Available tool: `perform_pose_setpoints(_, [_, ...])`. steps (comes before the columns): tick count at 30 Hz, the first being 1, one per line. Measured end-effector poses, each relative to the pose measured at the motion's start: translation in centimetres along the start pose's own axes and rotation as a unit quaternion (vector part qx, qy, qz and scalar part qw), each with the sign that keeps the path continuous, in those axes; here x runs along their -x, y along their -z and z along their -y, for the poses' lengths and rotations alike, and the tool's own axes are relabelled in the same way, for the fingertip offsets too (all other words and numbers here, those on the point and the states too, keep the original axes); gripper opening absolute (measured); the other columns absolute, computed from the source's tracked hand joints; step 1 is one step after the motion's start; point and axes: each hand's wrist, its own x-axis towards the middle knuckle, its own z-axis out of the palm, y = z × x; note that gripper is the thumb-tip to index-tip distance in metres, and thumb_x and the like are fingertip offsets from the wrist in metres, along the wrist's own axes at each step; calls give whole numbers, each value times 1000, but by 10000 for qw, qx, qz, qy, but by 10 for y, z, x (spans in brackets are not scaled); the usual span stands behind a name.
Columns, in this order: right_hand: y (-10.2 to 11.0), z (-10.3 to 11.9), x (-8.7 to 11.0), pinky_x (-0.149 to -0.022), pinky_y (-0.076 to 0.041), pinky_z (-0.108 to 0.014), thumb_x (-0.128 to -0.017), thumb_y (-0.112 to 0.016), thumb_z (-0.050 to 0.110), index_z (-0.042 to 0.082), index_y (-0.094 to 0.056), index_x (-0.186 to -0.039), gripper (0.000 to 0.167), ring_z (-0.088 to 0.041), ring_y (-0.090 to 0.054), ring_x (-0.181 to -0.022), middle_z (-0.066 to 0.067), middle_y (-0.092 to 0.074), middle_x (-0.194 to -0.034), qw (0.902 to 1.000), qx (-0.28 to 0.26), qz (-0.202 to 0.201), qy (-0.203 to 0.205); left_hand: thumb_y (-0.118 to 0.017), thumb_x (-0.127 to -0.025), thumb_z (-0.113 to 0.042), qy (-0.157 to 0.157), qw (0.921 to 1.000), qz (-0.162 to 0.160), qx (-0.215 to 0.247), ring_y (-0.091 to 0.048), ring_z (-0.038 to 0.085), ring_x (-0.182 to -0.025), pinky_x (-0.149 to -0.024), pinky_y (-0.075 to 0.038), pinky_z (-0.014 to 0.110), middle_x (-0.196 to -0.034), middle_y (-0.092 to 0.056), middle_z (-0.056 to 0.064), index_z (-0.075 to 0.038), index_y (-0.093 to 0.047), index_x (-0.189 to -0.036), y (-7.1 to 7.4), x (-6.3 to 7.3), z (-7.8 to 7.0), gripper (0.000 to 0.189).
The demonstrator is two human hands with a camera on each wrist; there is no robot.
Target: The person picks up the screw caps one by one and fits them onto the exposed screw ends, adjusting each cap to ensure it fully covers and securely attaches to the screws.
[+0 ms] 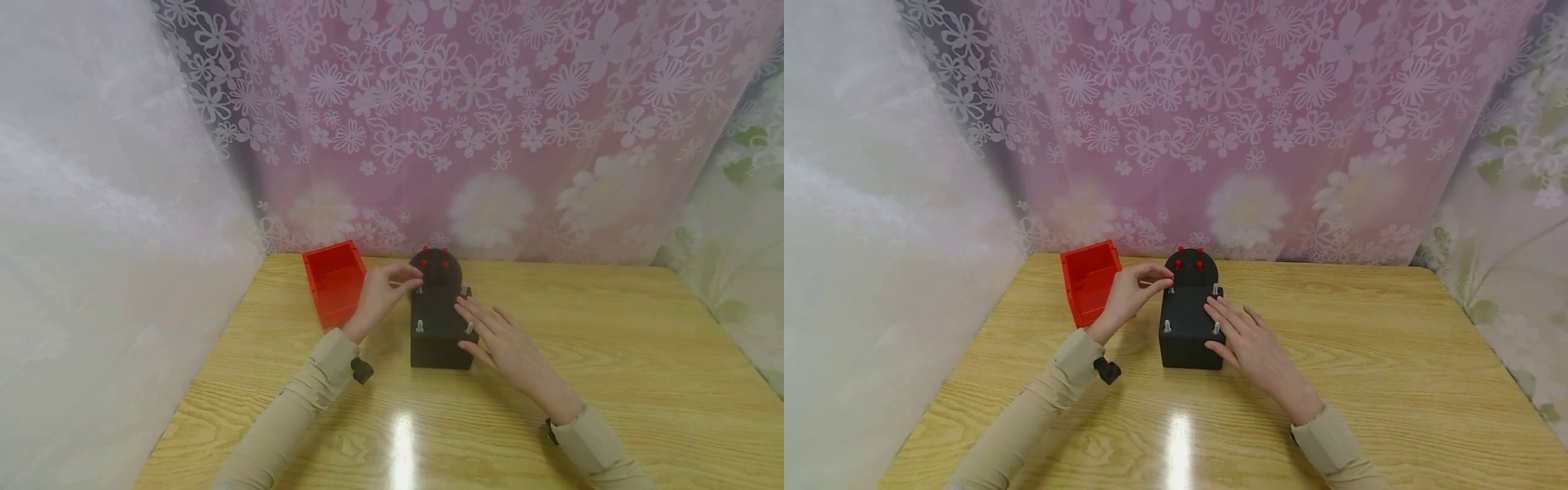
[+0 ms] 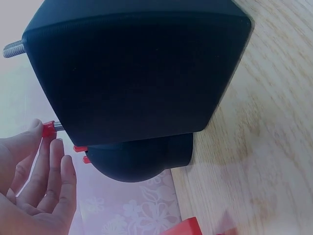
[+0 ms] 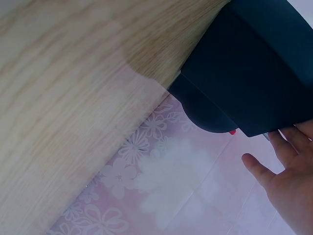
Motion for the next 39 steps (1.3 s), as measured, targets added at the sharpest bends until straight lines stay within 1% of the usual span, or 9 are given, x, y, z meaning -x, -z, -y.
perform_pose_setpoints(4, [0,0,0,-111,-39,-60,-103,-53,46,3,-41,-154,68,-31,-44,-143,-12,-42,-158,10000,10,-10,1,-78,-90,-21,8,10000,29,-71,-73,17,-93,-82,-60,29,-103,-78,2,-12,-79,-104,0,1,0,16])
perform_pose_setpoints(11, [0,1,0,-110,-39,-61,-99,-62,41,4,-40,-154,70,-31,-44,-143,-12,-42,-158,10000,-15,-4,-13,-79,-90,-19,83,9997,150,-179,-73,17,-93,-81,-60,28,-104,-78,2,-12,-78,-105,-1,2,1,17])
perform_pose_setpoints(20, [0,1,-1,-111,-38,-60,-103,-53,45,4,-40,-155,68,-31,-43,-143,-11,-41,-159,10000,-7,-13,14,-79,-90,-18,96,9996,196,-182,-73,15,-93,-80,-60,27,-106,-78,2,-12,-77,-107,-1,4,0,19])
perform_pose_setpoints(24, [1,1,-1,-111,-39,-61,-103,-53,45,3,-40,-154,67,-31,-44,-143,-12,-42,-158,10000,0,-39,46,-79,-89,-18,155,9994,254,-197,-73,15,-94,-80,-60,26,-106,-77,2,-11,-77,-107,0,4,-1,19])
perform_pose_setpoints(26, [1,1,-2,-110,-39,-61,-103,-55,44,3,-40,-154,68,-31,-44,-142,-12,-42,-158,10000,-2,-39,52,-80,-88,-17,136,9994,265,-187,-73,15,-94,-80,-60,26,-106,-77,3,-10,-77,-107,0,4,-1,20])
perform_pose_setpoints(29, [1,1,-2,-111,-39,-61,-101,-58,41,3,-40,-154,68,-32,-45,-142,-12,-42,-158,10000,-5,-41,61,-79,-90,-18,119,9995,195,-207,-73,16,-95,-81,-60,27,-106,-77,2,-11,-77,-108,1,5,-1,20])
perform_pose_setpoints(33, [1,1,-2,-111,-38,-61,-97,-65,36,3,-40,-154,71,-31,-45,-142,-12,-42,-158,10000,4,-43,55,-71,-96,-24,147,9996,-8,-243,-72,18,-96,-82,-60,29,-106,-77,2,-12,-77,-111,4,8,-2,20])
perform_pose_setpoints(35, [1,1,-1,-111,-38,-61,-95,-68,34,3,-40,-154,72,-31,-45,-142,-12,-42,-158,10000,0,-41,38,-67,-99,-27,157,9996,-69,-209,-73,20,-93,-79,-60,30,-104,-77,4,-12,-76,-112,6,9,-3,22])
perform_pose_setpoints(39, [0,1,-1,-111,-37,-61,-92,-71,31,4,-40,-154,75,-31,-43,-143,-12,-41,-159,10000,-47,-16,-16,-64,-102,-28,207,9997,-79,-84,-73,23,-85,-73,-60,30,-98,-77,7,-10,-76,-111,11,12,-2,23])
